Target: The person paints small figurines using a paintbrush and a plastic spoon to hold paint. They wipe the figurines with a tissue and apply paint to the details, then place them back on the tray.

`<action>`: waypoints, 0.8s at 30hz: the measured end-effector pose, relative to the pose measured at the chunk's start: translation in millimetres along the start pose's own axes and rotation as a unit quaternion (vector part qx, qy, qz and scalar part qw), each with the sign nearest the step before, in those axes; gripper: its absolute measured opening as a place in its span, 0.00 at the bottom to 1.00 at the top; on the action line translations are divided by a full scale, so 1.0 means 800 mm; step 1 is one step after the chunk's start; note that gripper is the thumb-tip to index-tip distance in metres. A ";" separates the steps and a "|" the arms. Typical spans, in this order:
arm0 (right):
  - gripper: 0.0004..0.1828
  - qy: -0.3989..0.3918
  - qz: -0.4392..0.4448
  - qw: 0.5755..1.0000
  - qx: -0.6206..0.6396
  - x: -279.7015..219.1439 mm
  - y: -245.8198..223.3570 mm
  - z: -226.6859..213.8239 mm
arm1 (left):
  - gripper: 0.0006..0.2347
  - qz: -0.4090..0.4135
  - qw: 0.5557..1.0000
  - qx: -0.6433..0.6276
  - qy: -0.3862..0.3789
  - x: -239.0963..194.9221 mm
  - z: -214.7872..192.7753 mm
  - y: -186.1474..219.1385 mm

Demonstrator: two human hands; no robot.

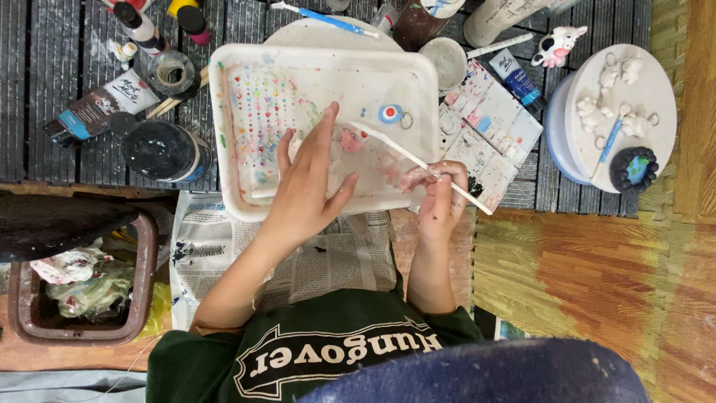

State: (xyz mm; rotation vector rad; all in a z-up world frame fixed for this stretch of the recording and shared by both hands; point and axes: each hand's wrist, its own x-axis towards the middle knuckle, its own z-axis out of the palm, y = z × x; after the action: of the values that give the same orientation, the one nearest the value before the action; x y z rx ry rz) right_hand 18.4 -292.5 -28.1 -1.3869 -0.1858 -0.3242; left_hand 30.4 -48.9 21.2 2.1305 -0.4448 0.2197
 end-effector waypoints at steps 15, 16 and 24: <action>0.18 0.039 0.002 0.999 -0.033 0.026 0.008 -0.020 | 0.27 -0.015 0.992 0.103 0.069 -0.035 -0.031 -0.014; 0.21 0.064 0.011 0.996 -0.057 0.037 0.006 -0.026 | 0.24 -0.020 0.989 0.119 0.084 -0.044 -0.038 -0.017; 0.24 0.039 0.165 0.985 0.040 0.164 0.024 -0.017 | 0.12 -0.053 0.980 0.111 0.156 -0.088 -0.068 -0.039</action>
State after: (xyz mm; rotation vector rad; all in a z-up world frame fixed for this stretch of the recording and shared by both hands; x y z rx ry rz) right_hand 147.6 -318.6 -6.6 -1.2977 0.0953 -0.0933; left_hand -21.3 28.8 5.5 2.2761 -0.1253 0.5553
